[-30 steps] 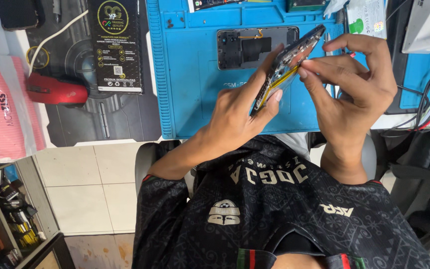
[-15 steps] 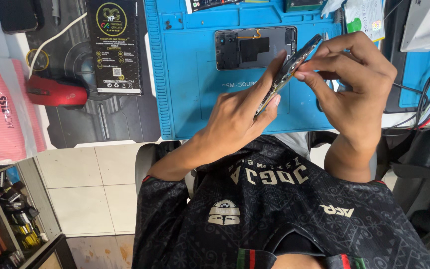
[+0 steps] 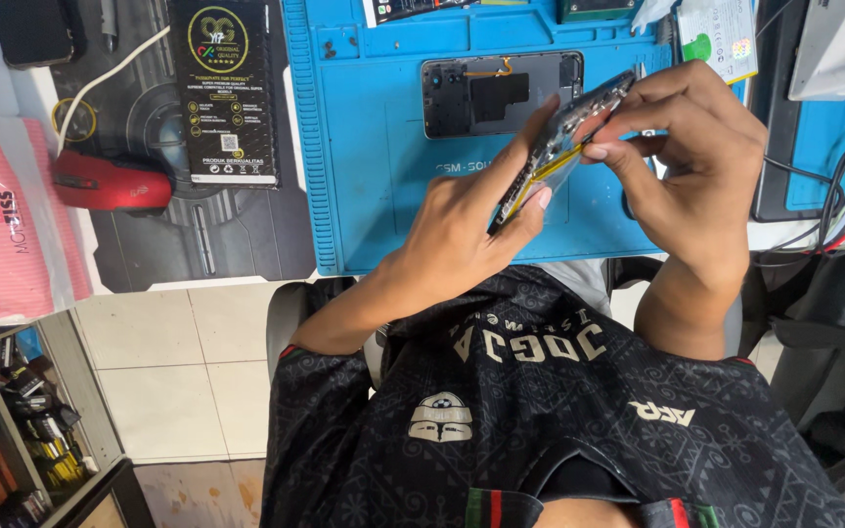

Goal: The person cleans the edges of a disassembled smartphone with a white tool, then wipes the battery and internal components with a cloth. The person handles the phone's back cover and internal parts on a blue work mat.

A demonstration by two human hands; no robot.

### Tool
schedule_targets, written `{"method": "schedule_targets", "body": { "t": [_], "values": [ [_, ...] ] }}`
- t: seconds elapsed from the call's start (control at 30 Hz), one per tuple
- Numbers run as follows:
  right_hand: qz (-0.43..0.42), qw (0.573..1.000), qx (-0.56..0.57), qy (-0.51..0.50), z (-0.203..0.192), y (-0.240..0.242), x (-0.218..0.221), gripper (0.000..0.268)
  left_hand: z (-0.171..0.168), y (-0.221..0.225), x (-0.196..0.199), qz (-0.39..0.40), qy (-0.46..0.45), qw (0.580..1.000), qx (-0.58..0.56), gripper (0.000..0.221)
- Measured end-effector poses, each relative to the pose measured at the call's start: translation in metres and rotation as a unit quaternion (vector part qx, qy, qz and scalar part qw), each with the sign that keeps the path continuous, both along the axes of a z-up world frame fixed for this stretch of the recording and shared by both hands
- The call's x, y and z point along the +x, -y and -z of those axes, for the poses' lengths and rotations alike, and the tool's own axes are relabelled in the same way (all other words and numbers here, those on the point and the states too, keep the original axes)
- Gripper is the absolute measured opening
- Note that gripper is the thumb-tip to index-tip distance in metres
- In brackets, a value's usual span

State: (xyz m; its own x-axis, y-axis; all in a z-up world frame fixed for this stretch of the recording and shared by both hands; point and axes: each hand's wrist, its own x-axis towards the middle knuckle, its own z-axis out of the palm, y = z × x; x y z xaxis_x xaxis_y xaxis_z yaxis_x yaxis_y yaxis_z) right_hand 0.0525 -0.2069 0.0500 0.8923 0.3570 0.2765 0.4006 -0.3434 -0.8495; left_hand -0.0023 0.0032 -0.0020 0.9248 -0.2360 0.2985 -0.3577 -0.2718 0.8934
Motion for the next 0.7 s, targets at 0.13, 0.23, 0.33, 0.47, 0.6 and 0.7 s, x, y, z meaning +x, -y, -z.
{"method": "schedule_targets", "body": {
  "t": [0.13, 0.23, 0.33, 0.47, 0.6, 0.7],
  "values": [
    [0.028, 0.996, 0.076, -0.039, 0.004, -0.002, -0.001, 0.013, 0.004, 0.000, 0.000, 0.002, -0.017, 0.996, -0.086, 0.065],
    [0.059, 0.997, 0.020, 0.037, 0.006, -0.004, -0.006, 0.020, 0.006, 0.000, 0.001, 0.000, -0.042, 0.991, -0.129, 0.067],
    [0.047, 0.989, -0.021, 0.140, 0.010, -0.006, -0.010, 0.025, 0.007, -0.001, 0.001, 0.005, -0.074, 0.985, -0.155, 0.070],
    [0.051, 0.985, -0.037, 0.159, 0.011, -0.010, -0.015, 0.025, 0.007, -0.001, 0.000, 0.006, -0.096, 0.981, -0.167, 0.070],
    [0.065, 0.982, -0.079, 0.160, 0.004, -0.012, -0.016, 0.023, 0.007, -0.001, 0.001, 0.007, -0.093, 0.981, -0.169, 0.070],
    [0.049, 0.986, -0.098, 0.122, -0.005, -0.009, -0.013, 0.023, 0.008, 0.001, 0.002, 0.002, -0.078, 0.987, -0.139, 0.070]
  ]
}}
